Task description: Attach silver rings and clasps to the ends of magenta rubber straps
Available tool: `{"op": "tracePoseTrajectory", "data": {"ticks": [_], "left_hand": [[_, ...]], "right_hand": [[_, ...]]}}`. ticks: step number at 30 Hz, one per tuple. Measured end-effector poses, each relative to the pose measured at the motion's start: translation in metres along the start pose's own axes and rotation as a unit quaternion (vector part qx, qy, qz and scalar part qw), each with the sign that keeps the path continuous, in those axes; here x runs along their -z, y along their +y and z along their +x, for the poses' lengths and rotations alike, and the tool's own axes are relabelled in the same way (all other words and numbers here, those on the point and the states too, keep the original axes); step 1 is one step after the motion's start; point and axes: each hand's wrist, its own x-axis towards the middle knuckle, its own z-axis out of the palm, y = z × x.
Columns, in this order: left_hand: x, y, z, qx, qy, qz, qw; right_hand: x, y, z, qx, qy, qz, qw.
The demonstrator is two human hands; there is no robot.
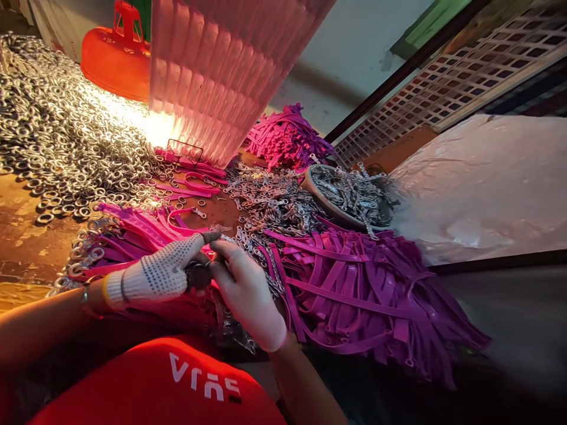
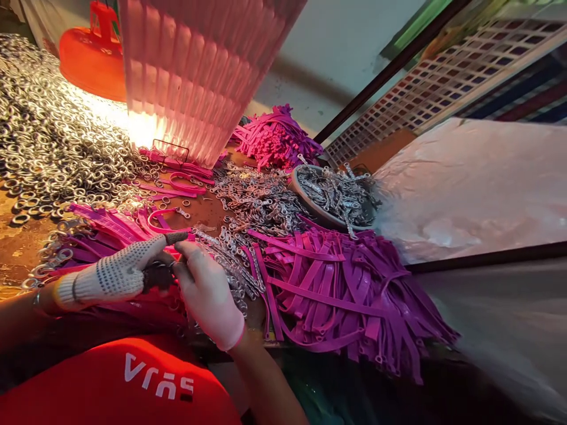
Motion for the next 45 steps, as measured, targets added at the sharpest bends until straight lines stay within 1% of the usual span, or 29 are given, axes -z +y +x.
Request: {"op": "tracePoseTrajectory", "data": {"ticks": [2, 3, 5, 7, 8, 10, 12, 15, 16, 18, 20, 22, 24, 25, 26, 28, 29, 31, 34, 35, 36, 38, 39, 40, 41, 42, 43, 44, 45], "left_hand": [[0.001, 0.001, -0.003, 0.012, -0.039, -0.05, 0.998], [0.0, 0.001, -0.004, 0.032, -0.041, -0.086, 0.995], [-0.005, 0.0, -0.007, 0.095, -0.018, -0.168, 0.981], [-0.013, -0.004, -0.008, 0.144, 0.016, -0.222, 0.964], [-0.016, -0.006, -0.008, 0.151, 0.028, -0.237, 0.959], [-0.02, -0.01, -0.009, 0.139, 0.041, -0.24, 0.96], [-0.018, -0.014, -0.011, 0.113, 0.051, -0.203, 0.971], [-0.008, -0.017, -0.014, 0.07, 0.058, -0.136, 0.986], [-0.005, -0.016, -0.016, 0.064, 0.06, -0.117, 0.989], [0.001, -0.014, -0.019, 0.066, 0.071, -0.061, 0.993], [0.004, -0.01, -0.02, 0.064, 0.09, 0.032, 0.993], [0.005, -0.008, -0.019, 0.039, 0.103, 0.126, 0.986], [0.004, -0.009, -0.016, 0.013, 0.102, 0.182, 0.978], [0.003, -0.01, -0.014, -0.001, 0.1, 0.185, 0.978], [0.003, -0.011, -0.012, -0.01, 0.098, 0.173, 0.98], [0.003, -0.015, -0.007, -0.011, 0.091, 0.112, 0.989], [0.003, -0.016, -0.006, 0.003, 0.087, 0.073, 0.993], [0.004, -0.016, -0.005, 0.056, 0.077, -0.001, 0.995], [0.002, -0.013, -0.006, 0.125, 0.076, -0.066, 0.987], [0.001, -0.01, -0.006, 0.135, 0.079, -0.08, 0.984], [0.001, -0.006, -0.007, 0.141, 0.084, -0.091, 0.982], [0.001, 0.003, -0.005, 0.143, 0.098, -0.098, 0.98], [0.003, 0.009, -0.001, 0.14, 0.097, -0.095, 0.981], [0.008, 0.014, 0.005, 0.138, 0.081, -0.085, 0.983], [0.015, 0.019, 0.016, 0.138, 0.046, -0.064, 0.987], [0.024, 0.023, 0.031, 0.138, -0.004, -0.021, 0.99], [0.034, 0.025, 0.05, 0.134, -0.06, 0.043, 0.988], [0.045, 0.025, 0.074, 0.127, -0.114, 0.138, 0.976], [0.056, 0.023, 0.101, 0.103, -0.131, 0.275, 0.947]], "right_hand": [[-0.002, -0.001, -0.004, -0.008, 0.027, -0.005, 1.0], [-0.003, -0.002, -0.005, -0.018, 0.044, -0.004, 0.999], [-0.005, -0.003, -0.007, -0.046, 0.081, 0.002, 0.996], [-0.008, -0.004, -0.007, -0.071, 0.105, 0.005, 0.992], [-0.01, -0.004, -0.007, -0.078, 0.106, 0.006, 0.991], [-0.012, -0.003, -0.007, -0.082, 0.094, 0.009, 0.992], [-0.013, 0.0, -0.008, -0.068, 0.078, 0.013, 0.995], [-0.014, 0.008, -0.013, -0.011, 0.054, 0.012, 0.998], [-0.014, 0.012, -0.016, 0.004, 0.047, 0.01, 0.999], [-0.014, 0.018, -0.021, 0.014, 0.045, 0.005, 0.999], [-0.013, 0.022, -0.024, 0.01, 0.065, -0.003, 0.998], [-0.012, 0.022, -0.024, 0.006, 0.088, -0.015, 0.996], [-0.013, 0.018, -0.02, 0.014, 0.089, -0.036, 0.995], [-0.014, 0.015, -0.017, 0.022, 0.075, -0.052, 0.996], [-0.016, 0.013, -0.014, 0.032, 0.056, -0.069, 0.996], [-0.021, 0.008, -0.009, 0.052, 0.013, -0.103, 0.993], [-0.023, 0.007, -0.007, 0.059, -0.003, -0.118, 0.991], [-0.026, 0.005, -0.003, 0.062, -0.019, -0.158, 0.985], [-0.025, 0.002, 0.0, 0.039, -0.028, -0.209, 0.977], [-0.023, 0.001, 0.001, 0.023, -0.032, -0.193, 0.98], [-0.022, -0.001, 0.001, 0.003, -0.039, -0.149, 0.988], [-0.018, -0.003, 0.002, -0.046, -0.054, -0.01, 0.997], [-0.016, -0.003, 0.003, -0.071, -0.056, 0.057, 0.994], [-0.015, -0.003, 0.002, -0.096, -0.049, 0.106, 0.989], [-0.014, -0.001, 0.002, -0.118, -0.032, 0.139, 0.983], [-0.013, 0.001, 0.002, -0.139, -0.007, 0.162, 0.977], [-0.012, 0.003, 0.001, -0.153, 0.019, 0.183, 0.971], [-0.012, 0.006, 0.0, -0.161, 0.041, 0.206, 0.964], [-0.012, 0.008, -0.001, -0.163, 0.054, 0.229, 0.958]]}}
